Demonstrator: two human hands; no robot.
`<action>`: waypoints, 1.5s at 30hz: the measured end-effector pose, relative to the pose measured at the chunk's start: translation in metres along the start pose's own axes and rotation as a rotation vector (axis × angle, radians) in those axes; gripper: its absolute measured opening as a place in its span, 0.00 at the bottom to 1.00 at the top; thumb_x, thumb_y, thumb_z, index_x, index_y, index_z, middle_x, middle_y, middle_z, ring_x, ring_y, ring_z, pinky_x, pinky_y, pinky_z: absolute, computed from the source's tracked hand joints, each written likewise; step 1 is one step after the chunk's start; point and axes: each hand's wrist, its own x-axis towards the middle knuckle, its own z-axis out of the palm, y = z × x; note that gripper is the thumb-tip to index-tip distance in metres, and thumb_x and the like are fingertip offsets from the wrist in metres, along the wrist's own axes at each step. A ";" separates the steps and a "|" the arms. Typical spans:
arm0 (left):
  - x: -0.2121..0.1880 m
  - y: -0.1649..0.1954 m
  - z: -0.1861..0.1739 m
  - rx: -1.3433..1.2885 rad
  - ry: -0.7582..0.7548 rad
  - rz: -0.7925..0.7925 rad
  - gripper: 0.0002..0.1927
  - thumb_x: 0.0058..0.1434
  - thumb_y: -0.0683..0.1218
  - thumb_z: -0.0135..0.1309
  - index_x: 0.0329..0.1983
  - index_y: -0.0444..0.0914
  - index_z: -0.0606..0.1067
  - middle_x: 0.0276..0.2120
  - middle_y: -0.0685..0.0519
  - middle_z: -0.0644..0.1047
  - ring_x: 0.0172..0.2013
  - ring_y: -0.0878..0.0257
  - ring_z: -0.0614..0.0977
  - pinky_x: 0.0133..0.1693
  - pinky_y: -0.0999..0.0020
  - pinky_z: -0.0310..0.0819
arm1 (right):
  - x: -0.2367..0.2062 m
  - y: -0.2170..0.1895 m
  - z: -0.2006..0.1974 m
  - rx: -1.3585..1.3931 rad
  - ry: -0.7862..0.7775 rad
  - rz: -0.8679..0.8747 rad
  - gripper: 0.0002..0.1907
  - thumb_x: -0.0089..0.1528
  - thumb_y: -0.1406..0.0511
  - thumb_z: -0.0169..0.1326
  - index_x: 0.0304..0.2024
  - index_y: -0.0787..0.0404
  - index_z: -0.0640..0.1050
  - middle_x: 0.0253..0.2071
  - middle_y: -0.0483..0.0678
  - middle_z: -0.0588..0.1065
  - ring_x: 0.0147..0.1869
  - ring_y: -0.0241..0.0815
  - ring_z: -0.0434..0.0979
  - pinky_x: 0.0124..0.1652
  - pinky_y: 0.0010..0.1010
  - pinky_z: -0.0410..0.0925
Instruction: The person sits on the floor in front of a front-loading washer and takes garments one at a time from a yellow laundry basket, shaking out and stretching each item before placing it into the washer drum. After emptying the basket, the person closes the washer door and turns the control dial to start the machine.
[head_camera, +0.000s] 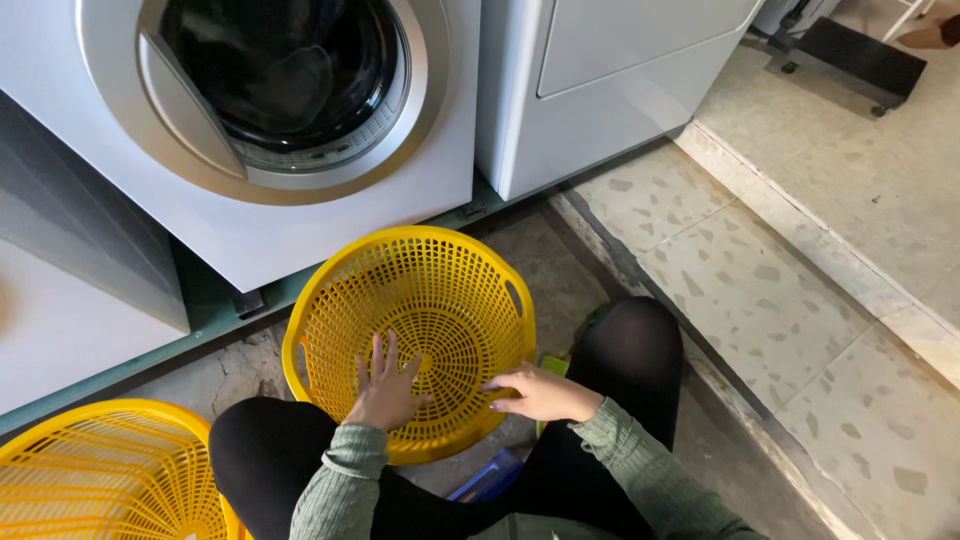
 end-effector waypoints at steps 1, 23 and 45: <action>0.001 0.003 0.000 0.003 -0.002 0.019 0.45 0.60 0.67 0.56 0.77 0.52 0.54 0.77 0.41 0.31 0.76 0.43 0.27 0.71 0.36 0.25 | 0.003 0.001 -0.002 0.000 0.014 -0.053 0.24 0.66 0.55 0.54 0.63 0.54 0.74 0.55 0.49 0.77 0.58 0.46 0.78 0.63 0.45 0.66; 0.170 -0.013 0.020 0.112 -0.501 0.004 0.41 0.61 0.64 0.58 0.75 0.56 0.57 0.77 0.41 0.36 0.74 0.41 0.32 0.69 0.29 0.27 | 0.175 0.069 -0.060 -0.120 -0.156 0.004 0.26 0.67 0.56 0.55 0.64 0.61 0.72 0.64 0.62 0.68 0.77 0.65 0.51 0.70 0.68 0.32; 0.102 0.095 -0.223 0.121 -0.431 0.010 0.47 0.62 0.64 0.53 0.78 0.55 0.43 0.78 0.45 0.40 0.77 0.46 0.37 0.71 0.30 0.26 | 0.048 -0.078 -0.218 0.330 0.562 0.403 0.24 0.64 0.68 0.54 0.63 0.50 0.70 0.69 0.51 0.64 0.70 0.54 0.65 0.63 0.41 0.65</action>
